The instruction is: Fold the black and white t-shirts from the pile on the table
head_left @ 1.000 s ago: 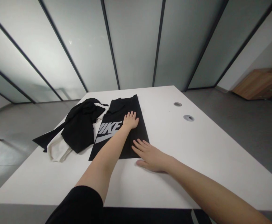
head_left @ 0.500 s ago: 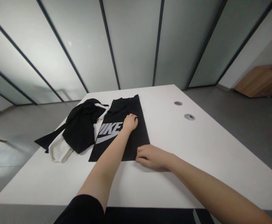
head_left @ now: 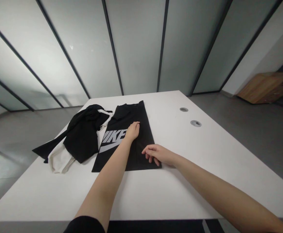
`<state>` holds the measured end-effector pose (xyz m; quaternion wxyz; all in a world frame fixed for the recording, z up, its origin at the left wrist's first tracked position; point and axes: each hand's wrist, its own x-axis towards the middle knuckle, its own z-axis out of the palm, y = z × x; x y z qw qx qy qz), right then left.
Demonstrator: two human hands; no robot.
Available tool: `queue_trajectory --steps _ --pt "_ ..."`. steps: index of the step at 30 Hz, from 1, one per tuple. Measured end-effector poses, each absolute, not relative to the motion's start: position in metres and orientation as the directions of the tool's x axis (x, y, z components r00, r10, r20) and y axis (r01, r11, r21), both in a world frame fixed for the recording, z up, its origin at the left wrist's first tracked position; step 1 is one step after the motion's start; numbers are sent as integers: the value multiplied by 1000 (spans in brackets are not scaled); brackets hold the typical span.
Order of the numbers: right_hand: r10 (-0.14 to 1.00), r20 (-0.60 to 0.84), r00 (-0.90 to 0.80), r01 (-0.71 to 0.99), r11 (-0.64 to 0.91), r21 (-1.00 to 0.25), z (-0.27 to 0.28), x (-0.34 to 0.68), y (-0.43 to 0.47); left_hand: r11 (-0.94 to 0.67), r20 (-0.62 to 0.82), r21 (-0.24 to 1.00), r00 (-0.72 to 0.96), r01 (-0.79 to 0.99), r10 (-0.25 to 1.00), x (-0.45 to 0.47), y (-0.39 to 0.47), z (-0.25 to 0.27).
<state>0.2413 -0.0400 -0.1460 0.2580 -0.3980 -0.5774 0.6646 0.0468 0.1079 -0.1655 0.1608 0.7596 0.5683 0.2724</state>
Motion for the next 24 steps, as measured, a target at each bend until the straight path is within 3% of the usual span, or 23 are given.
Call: queue_trajectory --steps 4,7,9,12,14,16,18,21,24 --pt "850 -255 -461 -122 -345 -930 -136 238 -17 -231 279 713 34 662 960 41 109 -160" --pt "955 -146 -257 -261 -215 -941 -127 228 22 -196 292 774 -64 602 954 38 110 -159" --pt "993 -59 -98 -264 -83 -961 -124 218 52 -183 288 779 -83 599 954 38 109 -158" --pt "995 93 36 -71 96 -993 -129 204 89 -164 282 697 -56 698 958 38 104 -156" --pt "976 216 39 184 206 -961 -139 197 100 -178 271 551 27 815 962 39 99 -154" --pt "952 299 -72 488 295 -822 -151 192 101 -201 244 391 109 898 964 41 96 -151" --pt "933 278 -230 720 355 -596 -162 187 95 -198 219 295 135 935 966 41 94 -149" --pt "921 169 -351 860 388 -331 -170 181 83 -201 188 242 157 949 969 39 95 -149" --pt "923 108 -369 893 384 -233 -168 176 71 -236 140 236 207 943 968 33 98 -150"
